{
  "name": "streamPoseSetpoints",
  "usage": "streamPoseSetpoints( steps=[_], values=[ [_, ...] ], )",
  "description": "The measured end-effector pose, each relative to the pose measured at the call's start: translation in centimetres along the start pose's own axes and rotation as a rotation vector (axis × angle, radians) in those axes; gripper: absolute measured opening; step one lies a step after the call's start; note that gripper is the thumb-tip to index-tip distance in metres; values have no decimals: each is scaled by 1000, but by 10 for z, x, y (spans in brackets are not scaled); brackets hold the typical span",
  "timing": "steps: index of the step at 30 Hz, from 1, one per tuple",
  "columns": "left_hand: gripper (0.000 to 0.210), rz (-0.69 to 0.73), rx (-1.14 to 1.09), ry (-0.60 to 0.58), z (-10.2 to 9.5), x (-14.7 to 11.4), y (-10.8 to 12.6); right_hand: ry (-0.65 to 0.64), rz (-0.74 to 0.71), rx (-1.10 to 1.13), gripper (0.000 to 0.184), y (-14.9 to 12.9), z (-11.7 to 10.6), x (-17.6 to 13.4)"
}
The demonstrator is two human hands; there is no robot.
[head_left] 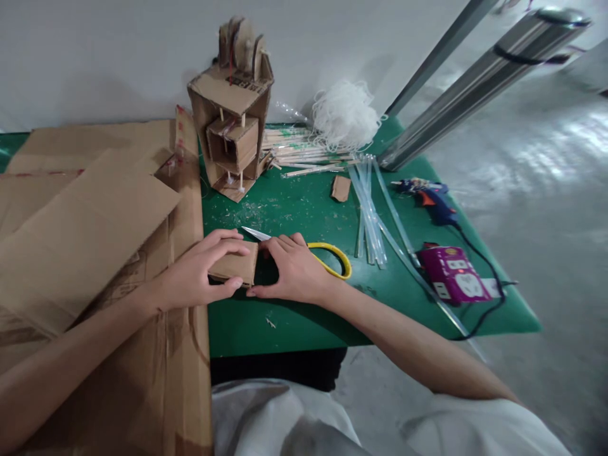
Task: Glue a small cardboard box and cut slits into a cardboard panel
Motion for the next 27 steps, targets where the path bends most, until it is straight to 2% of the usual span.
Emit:
streamPoseSetpoints(
  steps=[6,12,16,21,24,27],
  values=[
    [43,46,32,25,0,-3,-3,5,-3,-7,74,-2,1,1],
    [57,52,-28,121,0,-6,-8,-7,8,-8,70,-2,-1,2],
    [58,23,-176,202,1,-5,-13,13,-10,-4,66,1,-1,1],
    [67,-21,-407,204,4,-5,-17,51,-20,-11,65,4,-3,0],
    [68,-57,-487,235,5,-5,-21,89,3,-24,65,9,-11,1],
    [72,-77,-529,274,5,-4,-25,173,65,-83,65,24,-25,4]
  ],
)
Point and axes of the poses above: each hand's wrist, its own x-axis towards the middle knuckle, its own z-axis out of the palm, y = z × x, the point moved 1 cm from there along x, towards the middle knuckle, and after that the axes turned 7 degrees about x, right-handed, at the moved point
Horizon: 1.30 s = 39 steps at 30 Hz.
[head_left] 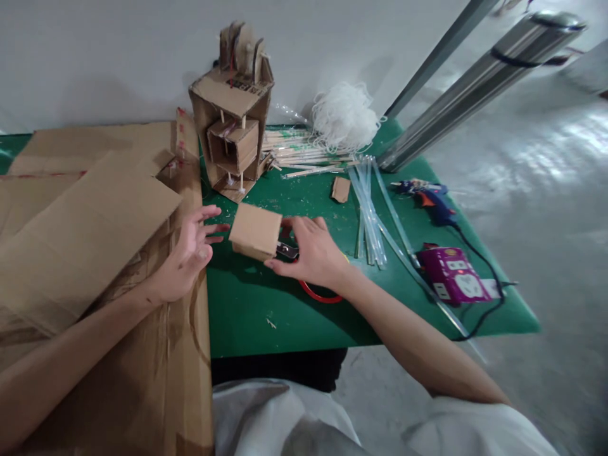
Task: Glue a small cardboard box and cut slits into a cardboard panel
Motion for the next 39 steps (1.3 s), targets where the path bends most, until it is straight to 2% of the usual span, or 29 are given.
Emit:
streamPoseSetpoints(
  steps=[4,9,12,16,18,20,22,24,26,28,30,32,33,36,39],
  values=[
    [75,17,32,-47,1,1,0,162,163,-102,62,44,-18,11],
    [68,79,156,-94,2,-2,4,246,380,-113,62,95,-30,21],
    [64,158,247,-99,5,-5,7,235,416,-99,63,106,-30,23],
    [55,236,514,-151,4,-5,21,195,434,-74,66,110,-28,24],
    [43,270,678,-186,-7,0,34,163,439,-65,72,111,-30,23],
    [43,264,850,-183,-30,7,48,123,431,-74,80,112,-33,21],
    [51,139,1040,-123,-65,13,55,97,421,-108,87,112,-39,18],
    [73,3,1217,-10,-105,17,55,84,427,-160,89,112,-47,15],
    [90,-147,1324,-14,-144,17,45,65,440,-208,87,111,-55,10],
    [101,-283,1346,28,-176,17,30,29,449,-247,79,109,-63,7],
    [99,-515,1340,75,-198,17,13,-18,453,-292,58,104,-67,5],
    [88,-664,1331,84,-209,17,-3,-75,457,-372,38,96,-68,5],
    [83,-718,1338,84,-212,18,-9,-111,459,-413,36,92,-67,5],
    [83,-835,1364,97,-212,20,-23,-206,477,-486,38,78,-63,7],
    [93,-847,1346,139,-209,22,-27,-232,503,-504,45,70,-59,10]
  ],
)
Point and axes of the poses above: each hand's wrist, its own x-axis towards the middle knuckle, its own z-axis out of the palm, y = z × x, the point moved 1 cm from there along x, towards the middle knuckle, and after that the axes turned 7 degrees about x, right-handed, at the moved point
